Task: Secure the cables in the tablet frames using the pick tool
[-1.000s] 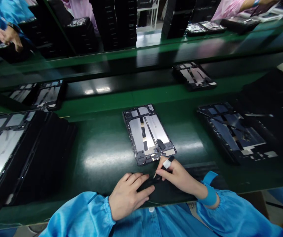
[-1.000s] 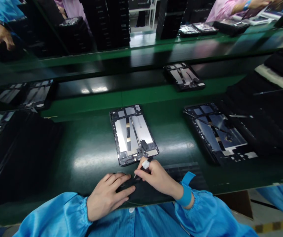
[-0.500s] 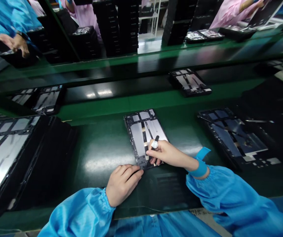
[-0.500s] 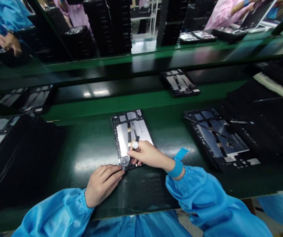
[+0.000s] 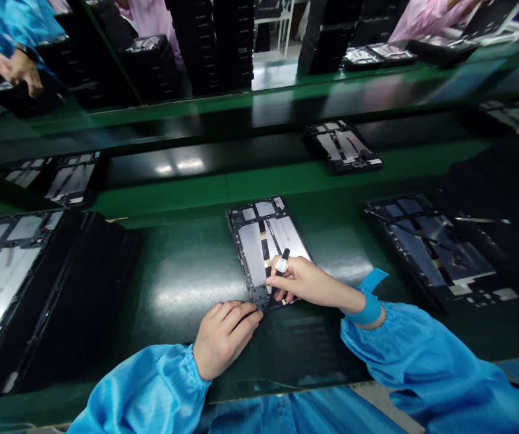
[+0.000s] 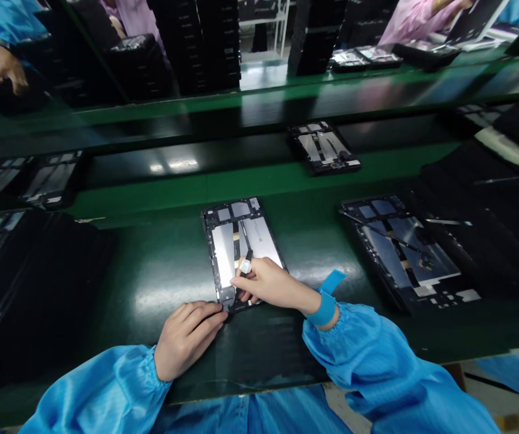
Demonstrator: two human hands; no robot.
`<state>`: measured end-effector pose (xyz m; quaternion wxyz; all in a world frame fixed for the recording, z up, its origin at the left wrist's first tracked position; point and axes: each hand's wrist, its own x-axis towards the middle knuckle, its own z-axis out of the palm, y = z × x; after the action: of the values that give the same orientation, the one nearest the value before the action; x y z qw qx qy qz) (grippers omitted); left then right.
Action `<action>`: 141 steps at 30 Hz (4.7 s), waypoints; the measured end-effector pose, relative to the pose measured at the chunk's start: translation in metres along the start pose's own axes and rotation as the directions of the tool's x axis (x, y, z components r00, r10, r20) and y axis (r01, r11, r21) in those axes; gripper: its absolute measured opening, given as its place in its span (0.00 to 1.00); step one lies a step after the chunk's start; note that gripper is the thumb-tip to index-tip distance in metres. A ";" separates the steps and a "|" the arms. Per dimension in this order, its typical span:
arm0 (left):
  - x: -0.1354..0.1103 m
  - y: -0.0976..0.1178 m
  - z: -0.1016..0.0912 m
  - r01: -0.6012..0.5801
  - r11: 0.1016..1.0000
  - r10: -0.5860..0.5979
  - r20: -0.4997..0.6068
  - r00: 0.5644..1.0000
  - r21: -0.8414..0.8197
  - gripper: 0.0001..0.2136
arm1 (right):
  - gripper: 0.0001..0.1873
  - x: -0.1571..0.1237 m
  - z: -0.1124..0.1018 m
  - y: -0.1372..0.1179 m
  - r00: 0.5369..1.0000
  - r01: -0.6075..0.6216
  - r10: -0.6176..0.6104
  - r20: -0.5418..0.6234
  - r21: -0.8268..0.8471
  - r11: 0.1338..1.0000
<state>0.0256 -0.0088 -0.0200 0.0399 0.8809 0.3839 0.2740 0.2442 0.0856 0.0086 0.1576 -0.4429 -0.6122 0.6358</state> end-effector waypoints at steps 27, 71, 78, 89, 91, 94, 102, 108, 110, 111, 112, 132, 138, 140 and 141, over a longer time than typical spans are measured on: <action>0.004 0.000 -0.002 -0.018 0.996 0.011 0.083 0.997 0.082 0.13 | 0.09 -0.035 -0.010 0.002 0.960 0.149 -0.202 -0.196 -0.253 0.956; 0.048 -0.014 0.013 -0.127 0.959 0.101 0.116 0.988 0.252 0.13 | 0.25 0.012 -0.012 0.019 0.880 0.300 -0.074 -0.469 0.428 0.853; 0.118 -0.153 0.017 0.302 0.858 -0.277 -0.123 0.953 0.416 0.16 | 0.35 0.064 -0.061 0.027 0.688 0.336 -0.125 -0.715 0.162 0.928; 0.214 -0.146 0.090 0.326 0.928 -0.321 -0.061 0.945 0.182 0.24 | 0.25 0.119 -0.160 0.033 0.260 0.084 -0.182 -0.948 -0.165 0.983; 0.232 -0.131 0.108 0.337 0.935 -0.334 -0.043 0.941 0.114 0.22 | 0.25 0.130 -0.165 0.029 0.245 0.030 -0.174 -0.954 -0.172 0.985; 0.245 -0.126 0.114 0.418 0.908 -0.418 -0.049 0.907 0.008 0.22 | 0.21 0.134 -0.166 0.027 0.215 -0.003 -0.173 -0.961 -0.178 0.984; 0.180 -0.103 0.079 0.585 0.777 -0.594 0.035 0.804 -0.231 0.25 | 0.22 0.079 -0.134 0.048 0.368 0.161 -0.285 -0.885 -0.241 0.957; 0.056 -0.037 0.039 0.527 0.778 -0.477 0.225 0.850 -0.342 0.43 | 0.34 -0.024 -0.075 0.075 0.807 0.178 -0.346 -0.480 -0.360 0.916; 0.022 -0.015 0.029 0.518 0.776 -0.452 0.257 0.854 -0.359 0.41 | 0.31 -0.056 -0.055 0.084 0.849 0.145 -0.332 -0.412 -0.422 0.895; 0.010 -0.007 0.026 0.518 0.777 -0.448 0.265 0.854 -0.356 0.41 | 0.28 -0.068 -0.046 0.088 0.847 0.133 -0.335 -0.413 -0.446 0.885; 0.002 -0.001 0.023 0.516 0.782 -0.442 0.273 0.855 -0.349 0.40 | 0.24 -0.077 -0.039 0.091 0.837 0.126 -0.348 -0.422 -0.470 0.873; 0.032 0.005 0.005 0.252 0.921 -0.240 0.079 0.968 -0.297 0.06 | 0.10 -0.041 0.034 0.033 0.758 0.396 -0.608 -0.237 -0.573 0.717; 0.036 0.009 0.008 0.440 0.793 -0.395 0.194 0.898 -0.422 0.08 | 0.09 -0.045 0.033 0.033 0.757 0.409 -0.595 -0.270 -0.514 0.754; 0.038 0.009 0.010 0.468 0.738 -0.420 0.212 0.882 -0.486 0.08 | 0.09 -0.046 0.032 0.031 0.778 0.406 -0.572 -0.258 -0.488 0.773; 0.039 0.008 0.010 0.480 0.709 -0.430 0.223 0.875 -0.517 0.08 | 0.10 -0.047 0.030 0.029 0.796 0.401 -0.552 -0.249 -0.466 0.789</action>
<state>0.0578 0.0136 -0.0089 0.3774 0.7189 0.4900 0.3172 0.2572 0.0256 -0.0050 0.3377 -0.4047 -0.7776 0.3428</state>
